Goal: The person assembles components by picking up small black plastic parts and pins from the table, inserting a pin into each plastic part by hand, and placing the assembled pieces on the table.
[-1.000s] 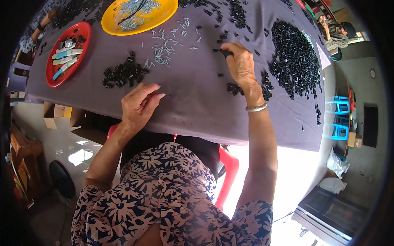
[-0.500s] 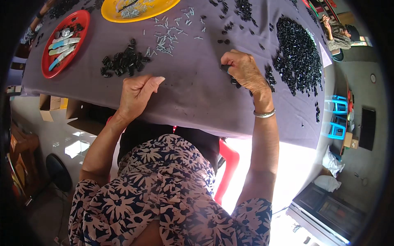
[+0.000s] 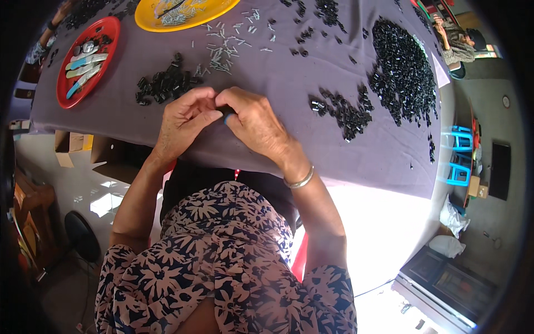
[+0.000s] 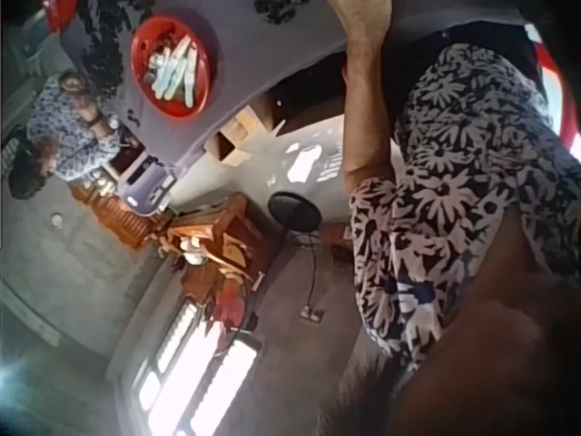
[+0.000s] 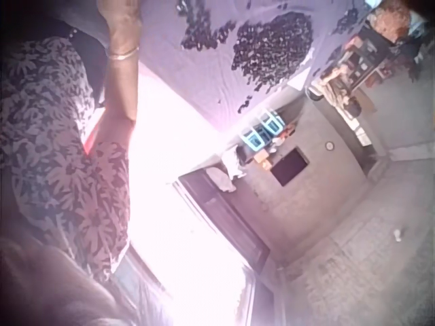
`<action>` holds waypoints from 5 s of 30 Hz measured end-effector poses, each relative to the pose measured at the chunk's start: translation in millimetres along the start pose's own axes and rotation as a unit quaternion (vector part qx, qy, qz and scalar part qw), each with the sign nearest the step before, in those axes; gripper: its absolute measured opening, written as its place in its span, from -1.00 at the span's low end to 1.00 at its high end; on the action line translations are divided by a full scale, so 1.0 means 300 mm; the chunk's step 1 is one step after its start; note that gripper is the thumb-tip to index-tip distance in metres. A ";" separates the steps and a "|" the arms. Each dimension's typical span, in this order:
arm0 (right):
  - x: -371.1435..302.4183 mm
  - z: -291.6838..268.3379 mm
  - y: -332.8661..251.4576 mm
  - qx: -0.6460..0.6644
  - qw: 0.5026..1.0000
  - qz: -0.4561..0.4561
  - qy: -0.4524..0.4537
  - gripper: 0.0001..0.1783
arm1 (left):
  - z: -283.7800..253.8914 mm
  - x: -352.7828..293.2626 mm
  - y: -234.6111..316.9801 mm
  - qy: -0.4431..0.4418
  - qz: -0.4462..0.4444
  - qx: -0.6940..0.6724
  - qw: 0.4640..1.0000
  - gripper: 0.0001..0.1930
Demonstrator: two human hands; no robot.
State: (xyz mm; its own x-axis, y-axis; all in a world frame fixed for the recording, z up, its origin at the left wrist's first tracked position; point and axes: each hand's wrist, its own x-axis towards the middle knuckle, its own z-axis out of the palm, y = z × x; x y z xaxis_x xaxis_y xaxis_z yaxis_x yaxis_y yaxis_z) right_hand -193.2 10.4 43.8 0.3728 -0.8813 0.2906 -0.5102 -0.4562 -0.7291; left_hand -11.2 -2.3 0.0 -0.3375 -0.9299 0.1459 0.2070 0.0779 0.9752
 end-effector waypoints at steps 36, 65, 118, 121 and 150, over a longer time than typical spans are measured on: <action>0.047 -0.136 0.137 0.018 0.983 0.180 0.004 -0.80 | 0.000 0.014 0.007 -0.010 0.029 0.098 0.995 -0.86; 0.009 0.020 -0.018 -0.002 0.994 0.046 0.103 -0.74 | 0.007 0.009 0.016 0.014 0.017 0.142 0.990 -0.87; -0.224 -0.370 0.173 -0.369 0.925 0.079 0.031 -0.59 | 0.008 0.016 0.000 -0.017 0.063 0.117 0.991 -0.82; -0.211 -0.363 0.175 -0.383 0.920 0.070 0.036 -0.62 | 0.009 0.017 0.003 0.000 0.066 0.096 0.993 -0.82; -0.018 0.007 -0.028 0.018 0.988 0.111 0.110 -0.79 | 0.009 0.007 0.011 0.010 0.018 0.155 0.988 -0.84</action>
State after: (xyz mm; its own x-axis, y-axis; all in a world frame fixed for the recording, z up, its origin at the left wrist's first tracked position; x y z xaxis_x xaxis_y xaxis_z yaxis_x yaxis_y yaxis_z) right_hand -189.4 19.3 47.3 0.0750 -0.9665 0.2456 -0.5316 -0.2471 -0.8102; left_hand -13.6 -3.2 4.0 -0.3155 -0.9315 0.1811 -0.0740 0.2144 0.9739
